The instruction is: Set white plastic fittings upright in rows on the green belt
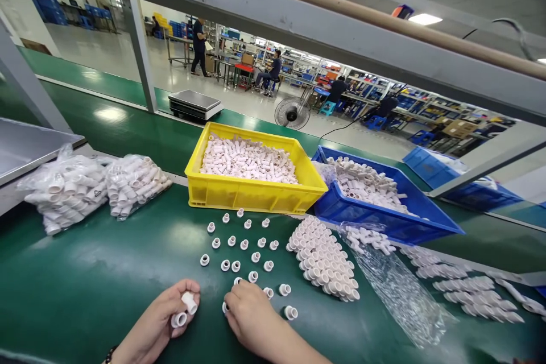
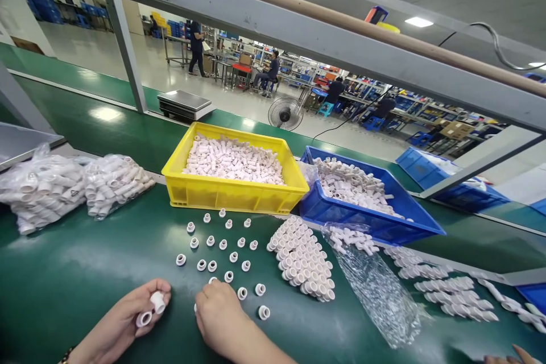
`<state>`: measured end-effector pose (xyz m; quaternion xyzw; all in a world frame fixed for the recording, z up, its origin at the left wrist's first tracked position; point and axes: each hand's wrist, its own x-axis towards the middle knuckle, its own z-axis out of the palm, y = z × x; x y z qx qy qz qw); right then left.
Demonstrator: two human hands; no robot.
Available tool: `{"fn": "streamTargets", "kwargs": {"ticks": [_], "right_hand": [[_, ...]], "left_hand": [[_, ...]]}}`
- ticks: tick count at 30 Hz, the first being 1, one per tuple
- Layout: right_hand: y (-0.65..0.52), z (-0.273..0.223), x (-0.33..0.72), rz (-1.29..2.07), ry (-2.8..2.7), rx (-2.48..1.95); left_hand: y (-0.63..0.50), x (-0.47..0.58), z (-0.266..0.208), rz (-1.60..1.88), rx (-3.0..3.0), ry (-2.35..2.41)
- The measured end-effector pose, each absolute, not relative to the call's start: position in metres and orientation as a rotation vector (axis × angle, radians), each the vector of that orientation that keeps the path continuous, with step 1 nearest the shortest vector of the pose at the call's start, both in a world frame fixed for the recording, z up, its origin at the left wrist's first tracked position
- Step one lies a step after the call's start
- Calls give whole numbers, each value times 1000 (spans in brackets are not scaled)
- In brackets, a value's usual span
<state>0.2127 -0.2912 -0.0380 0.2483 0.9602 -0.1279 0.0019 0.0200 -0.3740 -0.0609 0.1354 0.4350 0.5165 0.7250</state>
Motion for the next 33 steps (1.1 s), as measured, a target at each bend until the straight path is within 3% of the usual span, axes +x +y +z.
{"fn": "streamTargets", "kwargs": {"ticks": [6, 11, 16, 20, 26, 33], "right_hand": [[-293, -26, 214, -598, 3177, 772], [-298, -30, 206, -540, 3290, 566], [-292, -28, 200, -570, 3293, 648], [-280, -25, 192, -414, 3209, 829], [-274, -42, 175, -190, 3033, 705], [-275, -29, 185, -442, 3132, 917]], "left_hand": [[-374, 42, -67, 1079, 281, 803], [-371, 59, -63, 1021, 330, 743], [-371, 49, -56, 1052, 431, 879], [-372, 18, -56, 1138, 380, 990], [-371, -17, -55, 1219, 404, 991], [-354, -23, -57, 1288, 415, 1073]]}}
